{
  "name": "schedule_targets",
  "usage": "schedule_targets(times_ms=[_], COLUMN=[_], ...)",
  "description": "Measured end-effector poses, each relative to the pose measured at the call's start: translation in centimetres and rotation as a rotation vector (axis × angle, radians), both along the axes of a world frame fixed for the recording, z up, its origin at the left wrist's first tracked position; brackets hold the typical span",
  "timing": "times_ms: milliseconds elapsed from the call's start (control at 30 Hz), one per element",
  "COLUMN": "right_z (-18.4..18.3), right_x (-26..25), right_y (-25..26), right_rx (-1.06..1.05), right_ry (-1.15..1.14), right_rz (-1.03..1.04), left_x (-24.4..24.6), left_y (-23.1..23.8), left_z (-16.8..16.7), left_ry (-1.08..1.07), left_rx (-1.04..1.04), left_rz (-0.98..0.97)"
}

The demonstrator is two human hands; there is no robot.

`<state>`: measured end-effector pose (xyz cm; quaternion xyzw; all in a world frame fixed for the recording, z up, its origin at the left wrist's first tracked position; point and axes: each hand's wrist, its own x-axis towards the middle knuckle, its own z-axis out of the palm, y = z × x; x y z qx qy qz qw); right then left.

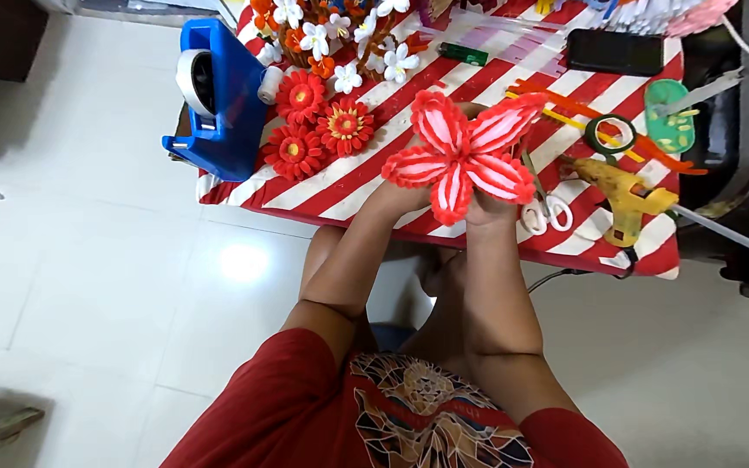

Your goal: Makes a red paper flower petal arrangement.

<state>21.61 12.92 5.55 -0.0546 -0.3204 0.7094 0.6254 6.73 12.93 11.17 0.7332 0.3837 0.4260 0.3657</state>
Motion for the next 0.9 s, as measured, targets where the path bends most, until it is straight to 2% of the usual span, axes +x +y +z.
schedule_targets(times_ms=[100, 300, 367, 400, 433, 500, 567, 633, 733, 767, 867, 900], right_z=[0.5, 1.0, 1.5, 1.6, 1.6, 1.7, 1.8, 2.1, 2.3, 2.3, 2.6, 2.8], right_x=[0.4, 1.7, 2.1, 2.3, 2.5, 3.0, 3.2, 3.2, 2.9, 2.8, 2.9, 2.9], right_y=[0.0, 0.9, 1.1, 1.2, 1.3, 1.4, 1.3, 1.2, 1.0, 1.0, 0.9, 0.9], right_rx=[-0.014, -0.028, -0.053, -0.068, -0.08, -0.069, -0.026, 0.004, 0.003, -0.003, -0.01, -0.021], right_ry=[-0.082, -0.363, -0.449, -0.469, -0.489, -0.515, -0.547, -0.57, -0.586, -0.588, -0.608, -0.621], right_rz=[-0.058, -0.166, -0.275, -0.336, -0.388, -0.453, -0.489, -0.511, -0.54, -0.548, -0.563, -0.58], left_x=[-0.1, -0.9, -0.9, -0.7, -0.3, 0.4, 0.9, 1.5, 1.9, 2.1, 2.7, 2.6], left_y=[-0.3, 0.0, 1.2, 2.5, 3.6, 4.3, 4.1, 3.3, 1.4, 1.2, 1.8, 1.3], left_z=[0.2, 0.2, -2.7, -6.3, -8.8, -10.0, -10.0, -9.3, -5.1, -5.2, -9.1, -8.3], left_ry=[0.072, 0.278, 0.293, 0.259, 0.244, 0.262, 0.185, 0.004, -0.128, -0.167, -0.32, -0.304], left_rx=[0.034, -0.094, 0.044, 0.225, 0.298, 0.232, 0.123, 0.067, -0.087, -0.092, 0.019, -0.051], left_rz=[0.006, 0.102, 0.078, 0.067, 0.039, -0.012, -0.023, 0.003, 0.052, 0.043, -0.065, -0.06])
